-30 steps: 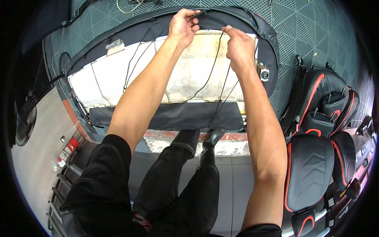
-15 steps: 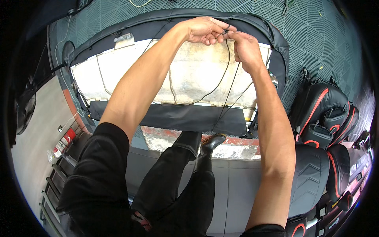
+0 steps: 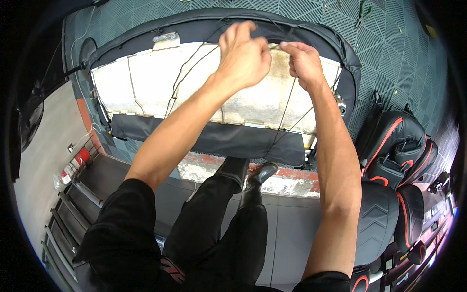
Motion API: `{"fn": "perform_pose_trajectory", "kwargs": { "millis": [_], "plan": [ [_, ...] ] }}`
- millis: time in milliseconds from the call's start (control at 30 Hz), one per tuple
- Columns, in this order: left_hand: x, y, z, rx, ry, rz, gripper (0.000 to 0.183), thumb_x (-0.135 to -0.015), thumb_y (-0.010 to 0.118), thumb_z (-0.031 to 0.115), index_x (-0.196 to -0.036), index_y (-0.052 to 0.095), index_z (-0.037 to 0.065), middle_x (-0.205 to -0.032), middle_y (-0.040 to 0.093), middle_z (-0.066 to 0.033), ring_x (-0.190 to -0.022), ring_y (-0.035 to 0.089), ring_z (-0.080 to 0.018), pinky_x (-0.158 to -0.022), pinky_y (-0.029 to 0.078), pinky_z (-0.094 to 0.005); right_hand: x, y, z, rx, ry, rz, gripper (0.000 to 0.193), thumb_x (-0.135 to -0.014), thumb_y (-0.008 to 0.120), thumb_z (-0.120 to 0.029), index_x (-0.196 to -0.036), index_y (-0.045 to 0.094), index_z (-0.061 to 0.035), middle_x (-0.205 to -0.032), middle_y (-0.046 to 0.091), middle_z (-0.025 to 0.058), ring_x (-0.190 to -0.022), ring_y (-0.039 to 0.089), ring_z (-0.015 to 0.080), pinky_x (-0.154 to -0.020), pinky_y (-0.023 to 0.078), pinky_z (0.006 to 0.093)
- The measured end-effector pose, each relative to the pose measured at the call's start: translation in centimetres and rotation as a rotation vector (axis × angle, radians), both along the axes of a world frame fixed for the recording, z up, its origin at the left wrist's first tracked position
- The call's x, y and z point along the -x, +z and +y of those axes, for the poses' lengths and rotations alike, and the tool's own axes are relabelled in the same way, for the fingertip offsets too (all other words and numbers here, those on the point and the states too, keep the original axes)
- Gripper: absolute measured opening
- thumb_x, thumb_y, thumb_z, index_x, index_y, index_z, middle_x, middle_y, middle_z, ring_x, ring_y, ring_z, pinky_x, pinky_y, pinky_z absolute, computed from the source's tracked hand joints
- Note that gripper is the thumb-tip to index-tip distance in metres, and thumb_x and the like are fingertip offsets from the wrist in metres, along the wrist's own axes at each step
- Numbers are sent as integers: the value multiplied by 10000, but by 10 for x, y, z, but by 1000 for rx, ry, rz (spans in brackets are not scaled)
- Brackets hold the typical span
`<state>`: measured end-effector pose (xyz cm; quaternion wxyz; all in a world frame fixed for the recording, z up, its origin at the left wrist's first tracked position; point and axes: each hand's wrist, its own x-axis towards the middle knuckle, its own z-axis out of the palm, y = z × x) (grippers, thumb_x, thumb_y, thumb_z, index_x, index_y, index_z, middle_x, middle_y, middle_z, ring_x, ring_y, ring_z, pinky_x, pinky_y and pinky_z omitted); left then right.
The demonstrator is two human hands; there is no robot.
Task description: The person threads a black cord through the edges of a car seat cover and around metal fasteners on the seat's underside, pulling the cord tight to secure the upholstery.
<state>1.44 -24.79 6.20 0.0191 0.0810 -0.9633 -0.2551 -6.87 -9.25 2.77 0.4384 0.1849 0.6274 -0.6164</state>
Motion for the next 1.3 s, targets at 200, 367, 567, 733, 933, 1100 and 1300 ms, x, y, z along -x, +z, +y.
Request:
{"fn": "perform_pose_trajectory", "kwargs": {
  "millis": [200, 367, 567, 733, 933, 1100, 1300],
  "plan": [
    [-102, 107, -71, -355, -35, -250, 158, -755, 685, 178, -760, 624, 32, -1295, 472, -172, -1246, 372, -401, -1053, 328, -475, 1, 7, 12, -46, 15, 17, 138, -894, 650, -128, -976, 594, -33, -537, 352, -80, -409, 245, 38, -388, 192, 238],
    [-191, 213, -138, 113, -41, -320, 164, -683, 735, 73, -677, 578, 25, -1263, 510, -186, -1233, 419, -395, -1036, 329, -495, 12, 12, -3, -359, 283, 49, 322, -805, 752, -322, -794, 640, -20, -539, 323, -45, -431, 252, 71, -400, 187, 290],
    [-277, 297, -150, 282, 362, -560, 193, -719, 745, 94, -716, 577, -1, -1130, 564, -158, -1107, 506, -351, -942, 426, -431, -7, 27, -51, -672, 590, 186, 318, -775, 728, -320, -837, 656, -17, -608, 526, 57, -450, 466, 143, -406, 340, 336],
    [-289, 262, -192, 247, 656, -206, 250, -884, 678, 136, -733, 543, -10, -1060, 605, -116, -1015, 580, -230, -870, 455, -357, -3, 3, -20, -385, 292, 198, 224, -849, 708, -212, -941, 643, -18, -567, 425, -35, -423, 351, 84, -388, 307, 276],
    [-211, 295, -175, -459, 940, 413, 276, -960, 643, 242, -761, 568, 65, -752, 528, -20, -682, 467, -112, -633, 406, -278, -6, 4, -21, -169, 166, 36, 207, -896, 701, -228, -911, 615, -40, -552, 332, -70, -434, 256, 46, -391, 216, 242],
    [-286, 375, -212, 813, 365, -103, 350, -869, 761, 166, -686, 500, 22, -623, 458, -12, -589, 389, -84, -524, 347, -252, 2, 11, -9, -277, 302, 93, 315, -824, 751, -305, -902, 597, -42, -556, 360, -63, -435, 286, 65, -388, 231, 261],
    [-460, 595, -260, 1142, 856, -308, 328, -934, 673, 304, -1171, 640, 80, -790, 635, -70, -714, 584, -130, -673, 477, -275, 2, 5, -18, -187, 260, 98, 250, -833, 729, -238, -905, 562, -66, -604, 410, -57, -440, 309, 62, -387, 242, 259]
  ]
}}
